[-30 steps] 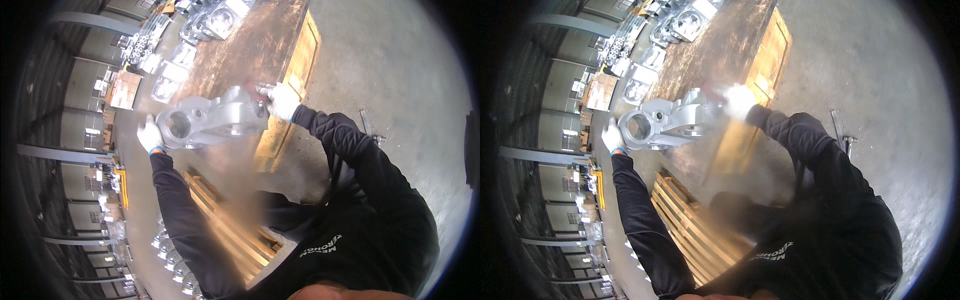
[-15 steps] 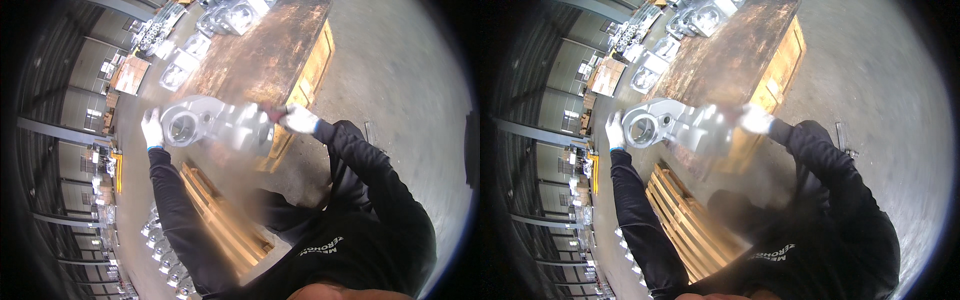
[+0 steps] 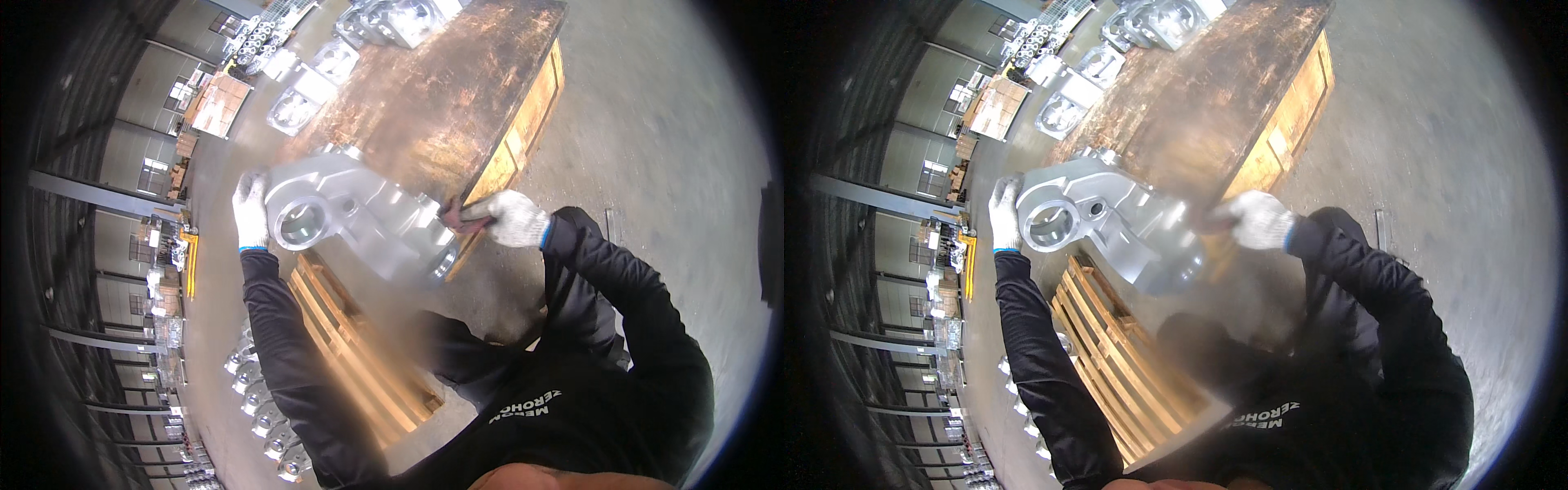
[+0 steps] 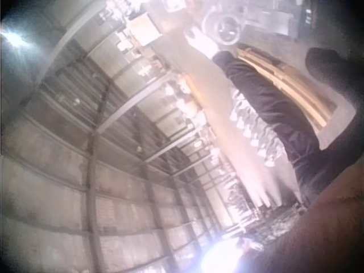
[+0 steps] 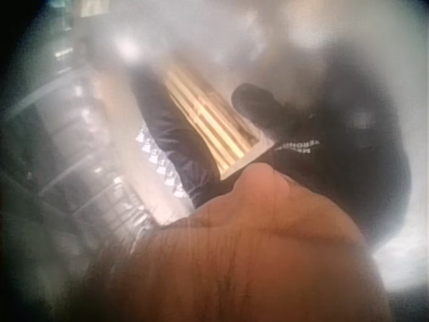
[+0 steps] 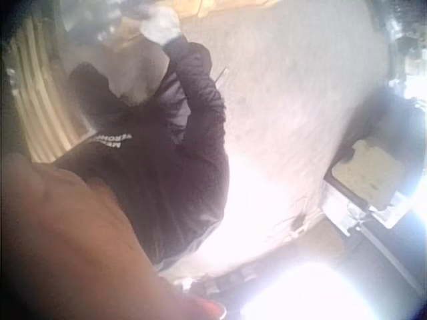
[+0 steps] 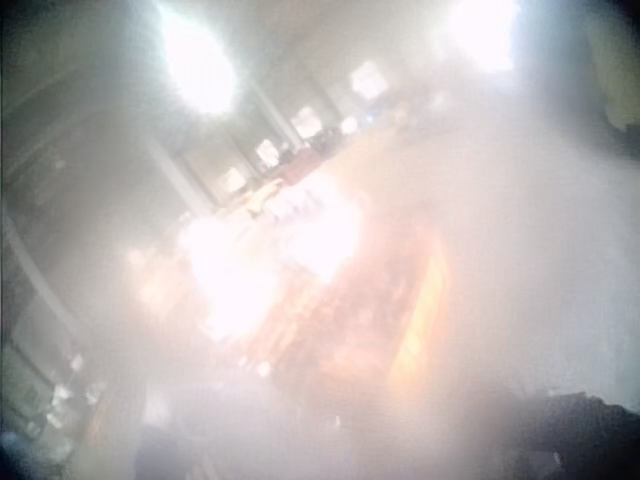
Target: The person kneels on the floor and uses a red abrasive pad to wipe the surfaces of a large silver metal casting. They then use a metal file to smooth the edges and corners of the same part. Finally, they place the finished part on a wooden pallet with other similar parts.
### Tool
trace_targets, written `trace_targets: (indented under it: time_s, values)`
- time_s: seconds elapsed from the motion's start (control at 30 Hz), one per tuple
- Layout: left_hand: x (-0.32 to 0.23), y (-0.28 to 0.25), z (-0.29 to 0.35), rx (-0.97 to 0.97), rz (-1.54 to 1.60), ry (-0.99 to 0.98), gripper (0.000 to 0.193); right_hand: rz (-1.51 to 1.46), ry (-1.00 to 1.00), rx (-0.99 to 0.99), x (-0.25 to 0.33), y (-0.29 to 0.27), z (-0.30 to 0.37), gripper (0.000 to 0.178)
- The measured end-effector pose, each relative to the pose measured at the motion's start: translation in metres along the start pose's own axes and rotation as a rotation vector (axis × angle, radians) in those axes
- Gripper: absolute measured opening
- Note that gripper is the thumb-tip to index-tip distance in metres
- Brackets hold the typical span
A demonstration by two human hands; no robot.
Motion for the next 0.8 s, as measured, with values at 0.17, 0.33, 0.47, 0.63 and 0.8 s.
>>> trace_targets:
  time_s: [0.17,0.33,0.47,0.63,0.8]
  values:
    - [-0.004,0.0,0.004,-0.041,-0.057,0.018,0.021,-0.593,0.193,-0.057,-0.017,-0.007,-0.05,0.055]
    - [-0.008,0.002,0.006,-0.031,0.026,-0.007,0.023,-0.364,0.089,0.232,-0.019,0.014,-0.063,0.026]
    - [-0.009,0.004,0.008,-0.026,-0.012,-0.013,0.023,0.03,-0.041,0.211,-0.05,-0.004,-0.06,0.014]
    - [-0.012,0.006,0.013,-0.076,0.057,-0.022,0.018,-0.077,0.135,-0.225,-0.06,-0.032,-0.19,0.043]
    - [-0.019,0.009,0.014,-0.039,-0.011,-0.014,0.016,-0.505,0.2,-0.28,-0.01,-0.011,-0.296,0.051]
Point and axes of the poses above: each hand's wrist, its own z-axis away from the middle knuckle, its own y-axis out of the palm, x = y × z, the point moved 6 cm from there along -z, towards the middle knuckle, and after that the axes turned 3 degrees about x, right-handed, at the moved point
